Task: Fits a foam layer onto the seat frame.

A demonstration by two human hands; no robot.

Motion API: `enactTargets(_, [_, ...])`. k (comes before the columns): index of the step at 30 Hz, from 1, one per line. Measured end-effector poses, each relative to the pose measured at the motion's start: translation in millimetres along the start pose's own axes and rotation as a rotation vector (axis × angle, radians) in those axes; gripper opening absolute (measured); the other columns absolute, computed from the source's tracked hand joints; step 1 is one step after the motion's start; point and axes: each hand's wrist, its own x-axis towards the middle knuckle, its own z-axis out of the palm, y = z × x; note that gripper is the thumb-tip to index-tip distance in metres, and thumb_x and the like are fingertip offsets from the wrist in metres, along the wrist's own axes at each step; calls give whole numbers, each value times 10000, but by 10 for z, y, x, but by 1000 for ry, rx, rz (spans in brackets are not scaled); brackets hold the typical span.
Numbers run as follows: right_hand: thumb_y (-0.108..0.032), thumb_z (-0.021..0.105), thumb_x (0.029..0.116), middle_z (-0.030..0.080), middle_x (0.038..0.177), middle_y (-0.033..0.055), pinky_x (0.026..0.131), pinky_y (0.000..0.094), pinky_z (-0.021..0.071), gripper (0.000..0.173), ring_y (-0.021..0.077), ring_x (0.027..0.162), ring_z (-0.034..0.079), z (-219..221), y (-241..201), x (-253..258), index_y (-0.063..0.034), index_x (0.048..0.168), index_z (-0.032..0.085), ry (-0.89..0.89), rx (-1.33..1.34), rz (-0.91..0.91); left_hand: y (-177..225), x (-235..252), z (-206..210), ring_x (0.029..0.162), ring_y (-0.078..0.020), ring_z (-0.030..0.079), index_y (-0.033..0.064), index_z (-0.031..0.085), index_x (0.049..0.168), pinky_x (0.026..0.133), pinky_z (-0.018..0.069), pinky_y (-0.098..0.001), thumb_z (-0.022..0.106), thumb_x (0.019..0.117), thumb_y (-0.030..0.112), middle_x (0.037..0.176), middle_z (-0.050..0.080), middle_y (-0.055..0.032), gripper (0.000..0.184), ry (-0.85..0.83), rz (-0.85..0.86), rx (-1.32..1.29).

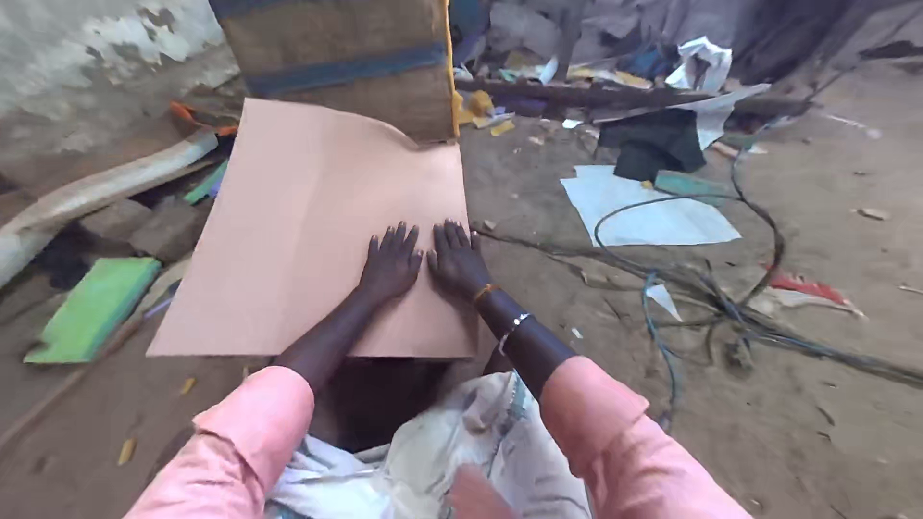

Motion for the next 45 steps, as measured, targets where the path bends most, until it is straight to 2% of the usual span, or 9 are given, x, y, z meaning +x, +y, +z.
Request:
enactTargets(15, [-535, 288, 1068, 180, 1696, 229, 1181, 762, 135, 714, 433, 1567, 165, 283, 124, -169, -118, 1645, 232, 113, -25, -103, 300, -240, 82, 1576, -271, 214, 289, 303, 1636, 1241, 74, -682, 245, 1086, 483, 1700, 274, -18, 586, 135, -176, 63])
enactTargets(18, [-528, 289, 1080, 174, 1710, 180, 1161, 795, 128, 665, 412, 1576, 152, 274, 161, -239, -202, 1656, 222, 98, -74, -103, 416, -312, 2, 1537, -303, 312, 256, 400, 1595, 1237, 155, -672, 331, 1089, 445, 1653, 371, -66, 545, 192, -197, 15])
enactTargets(21, [-553, 279, 1079, 192, 1707, 177, 1139, 820, 117, 658, 419, 1572, 169, 305, 236, -192, -246, 1658, 219, 100, -108, -106, 382, -476, -411, 1451, -312, 452, 263, 505, 1531, 1152, 348, -658, 466, 1063, 430, 1572, 489, -71, 498, -75, -145, -160])
enactTargets(23, [-566, 242, 1075, 183, 1711, 170, 1133, 828, 108, 662, 421, 1573, 159, 275, 209, -209, -258, 1660, 210, 98, -113, -92, 75, -685, -890, 1295, -298, 604, 279, 624, 1421, 1011, 482, -653, 507, 1057, 466, 1397, 647, -59, 425, -195, -113, -255])
enactTargets(27, [-572, 193, 1071, 167, 1714, 173, 1131, 830, 78, 671, 430, 1572, 154, 250, 138, -284, -258, 1665, 190, 88, -152, -22, -1289, -1399, -1474, 1304, -300, 596, 274, 599, 1432, 1029, 485, -620, 539, 1039, 451, 1406, 635, -75, 435, 54, -326, -141])
enactTargets(30, [-595, 180, 1069, 174, 1710, 186, 1140, 826, 64, 698, 431, 1569, 173, 220, 11, -324, -233, 1665, 191, 75, -216, 49, -2478, -1940, -1583, 1351, -391, 539, 176, 488, 1519, 1069, 434, -673, 487, 1039, 527, 1471, 559, -164, 595, 156, -667, -160])
enactTargets(33, [-679, 233, 1026, 171, 1707, 201, 1155, 812, 78, 768, 442, 1568, 159, 281, -298, -387, -253, 1664, 197, 57, -252, 90, -3103, -2253, -1411, 1188, -487, 613, 19, 568, 1396, 979, 451, -728, 412, 1029, 650, 1291, 623, -307, 747, 47, -827, -455])
enactTargets(37, [-773, 275, 961, 216, 1712, 118, 1188, 766, 93, 847, 378, 1577, 181, 540, -780, -458, -277, 1647, 266, 100, -306, 67, -3227, -2246, -1229, 1053, -402, 684, 9, 627, 1284, 950, 516, -661, 561, 1022, 534, 1153, 684, -251, 590, 50, -667, -688])
enactTargets(45, [-714, 258, 1003, 327, 1674, 99, 1214, 718, 113, 760, 354, 1559, 255, 974, -1421, -596, -269, 1609, 372, 282, -287, 243, -2752, -2132, -2170, 828, -230, 688, 88, 629, 1152, 773, 582, -506, 612, 997, 518, 944, 681, -97, 457, 296, -249, -830])
